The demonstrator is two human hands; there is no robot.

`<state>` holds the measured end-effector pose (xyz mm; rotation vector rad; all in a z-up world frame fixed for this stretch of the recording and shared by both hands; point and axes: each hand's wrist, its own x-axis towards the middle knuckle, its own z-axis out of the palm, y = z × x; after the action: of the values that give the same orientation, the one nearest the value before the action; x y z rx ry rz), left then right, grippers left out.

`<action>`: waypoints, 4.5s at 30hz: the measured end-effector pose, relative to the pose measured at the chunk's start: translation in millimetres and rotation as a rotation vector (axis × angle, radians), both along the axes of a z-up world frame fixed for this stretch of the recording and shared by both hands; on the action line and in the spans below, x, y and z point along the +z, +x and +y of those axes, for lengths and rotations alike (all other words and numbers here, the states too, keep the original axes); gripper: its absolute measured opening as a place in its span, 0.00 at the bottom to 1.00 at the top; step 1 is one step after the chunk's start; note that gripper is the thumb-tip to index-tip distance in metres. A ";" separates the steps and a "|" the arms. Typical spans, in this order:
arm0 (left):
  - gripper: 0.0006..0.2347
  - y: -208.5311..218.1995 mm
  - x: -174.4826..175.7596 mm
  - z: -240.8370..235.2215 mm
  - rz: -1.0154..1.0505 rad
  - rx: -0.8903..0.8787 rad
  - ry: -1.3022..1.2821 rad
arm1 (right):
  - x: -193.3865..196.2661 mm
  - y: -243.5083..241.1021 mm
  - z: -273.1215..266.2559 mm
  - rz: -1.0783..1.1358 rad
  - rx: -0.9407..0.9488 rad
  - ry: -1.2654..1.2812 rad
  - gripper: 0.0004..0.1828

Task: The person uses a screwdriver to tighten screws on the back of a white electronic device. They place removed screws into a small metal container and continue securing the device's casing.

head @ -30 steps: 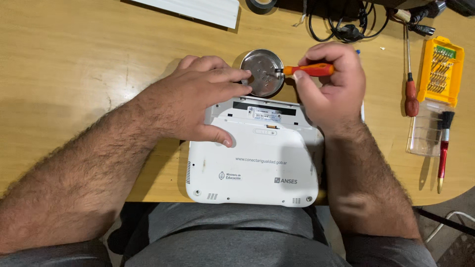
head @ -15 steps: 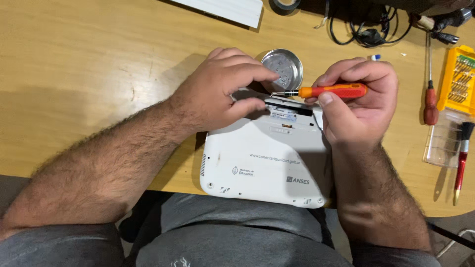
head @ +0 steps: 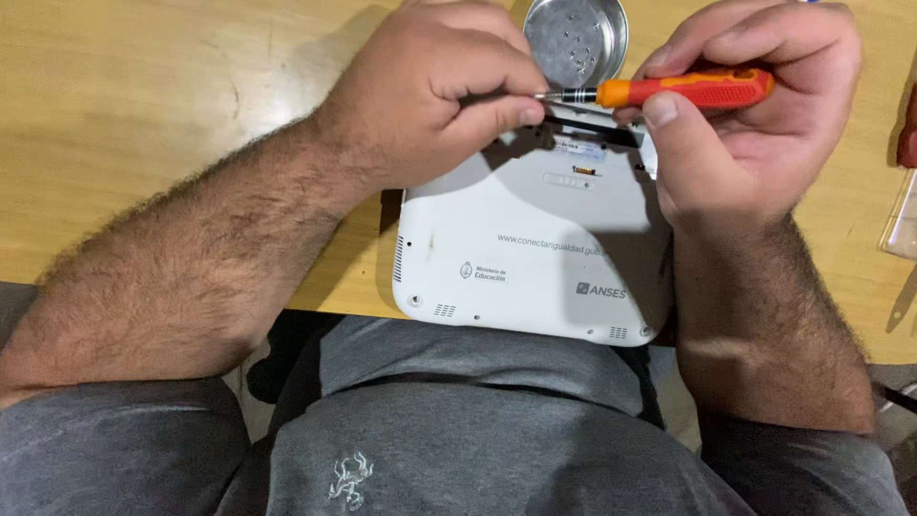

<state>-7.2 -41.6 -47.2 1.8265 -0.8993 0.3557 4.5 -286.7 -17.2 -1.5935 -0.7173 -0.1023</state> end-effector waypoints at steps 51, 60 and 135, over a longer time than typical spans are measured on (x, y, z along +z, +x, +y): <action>0.07 -10.9 22.9 -7.9 0.220 0.201 -0.081 | -10.3 10.6 -2.9 -0.296 0.114 0.131 0.12; 0.08 -10.2 19.3 -6.7 0.190 0.166 -0.044 | -9.7 3.7 -1.1 -0.202 0.090 0.151 0.25; 0.07 -18.2 15.7 -12.4 0.012 0.099 0.088 | -1.7 1.9 0.3 -0.535 0.152 0.041 0.14</action>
<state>-25.4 -54.0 -31.4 1.9563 -0.8295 0.3713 6.4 -286.3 -18.9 -1.4750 -1.2382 -0.4399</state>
